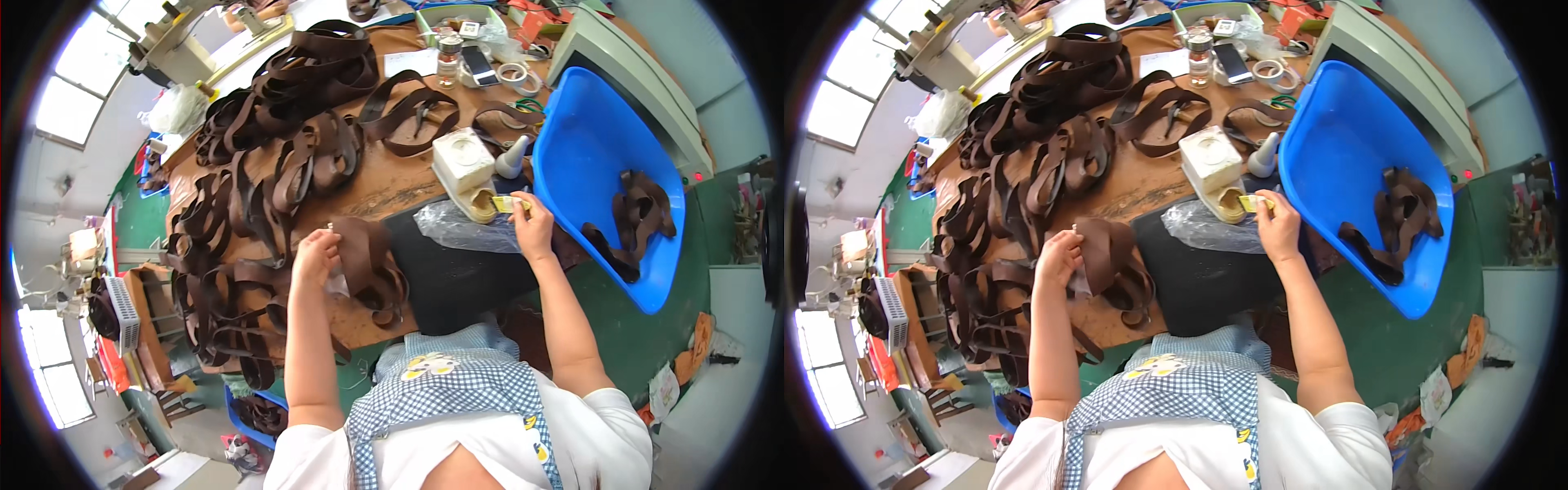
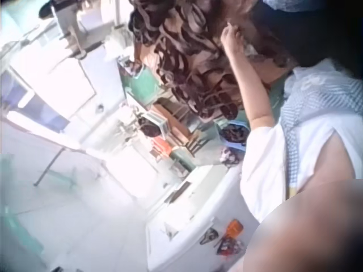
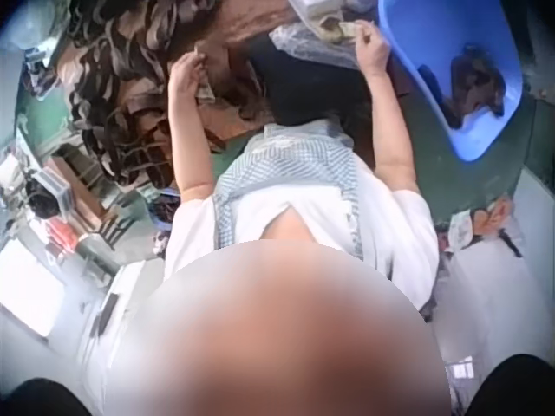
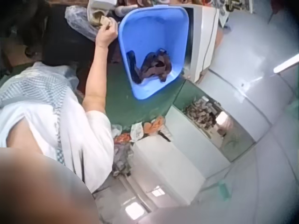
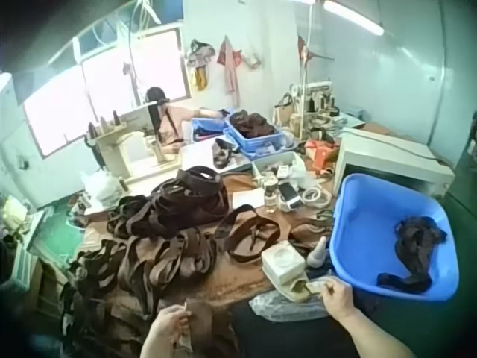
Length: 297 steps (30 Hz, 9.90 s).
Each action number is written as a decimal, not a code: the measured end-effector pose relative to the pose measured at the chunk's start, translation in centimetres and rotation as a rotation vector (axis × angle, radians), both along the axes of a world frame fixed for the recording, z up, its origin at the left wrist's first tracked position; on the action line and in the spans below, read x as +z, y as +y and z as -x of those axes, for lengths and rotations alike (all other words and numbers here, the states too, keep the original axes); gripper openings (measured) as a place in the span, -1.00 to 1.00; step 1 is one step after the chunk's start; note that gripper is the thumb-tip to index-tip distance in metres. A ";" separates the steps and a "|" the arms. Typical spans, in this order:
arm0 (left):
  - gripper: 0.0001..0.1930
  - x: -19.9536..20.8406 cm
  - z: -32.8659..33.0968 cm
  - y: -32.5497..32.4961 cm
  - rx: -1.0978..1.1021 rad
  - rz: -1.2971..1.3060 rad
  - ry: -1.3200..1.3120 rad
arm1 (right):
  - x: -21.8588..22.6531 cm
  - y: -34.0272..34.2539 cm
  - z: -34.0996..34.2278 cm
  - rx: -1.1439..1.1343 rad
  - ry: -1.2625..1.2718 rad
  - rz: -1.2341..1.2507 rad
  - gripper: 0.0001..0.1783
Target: Applying glue to shoe upper components at a manufacturing station.
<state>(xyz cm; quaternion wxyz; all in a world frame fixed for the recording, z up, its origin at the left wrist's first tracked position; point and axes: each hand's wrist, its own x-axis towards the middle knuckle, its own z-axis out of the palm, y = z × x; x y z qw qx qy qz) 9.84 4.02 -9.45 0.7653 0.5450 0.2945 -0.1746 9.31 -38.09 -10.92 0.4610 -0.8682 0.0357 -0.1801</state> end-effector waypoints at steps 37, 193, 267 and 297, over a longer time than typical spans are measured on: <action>-0.53 4.1 6.6 -6.5 -0.191 0.046 -0.200 | 4.1 3.9 2.6 0.005 0.308 -0.801 -0.83; -0.77 8.6 7.6 -8.0 0.185 -0.246 -0.641 | 17.2 16.9 -0.7 0.578 -0.127 -0.290 -0.86; -0.67 -7.9 16.0 3.7 0.031 -1.020 0.160 | 2.9 1.8 2.8 0.124 0.098 -0.077 -0.84; -0.84 0.9 18.6 -7.4 0.392 -0.535 -0.464 | -2.0 0.4 -2.5 0.205 -0.061 0.321 -0.83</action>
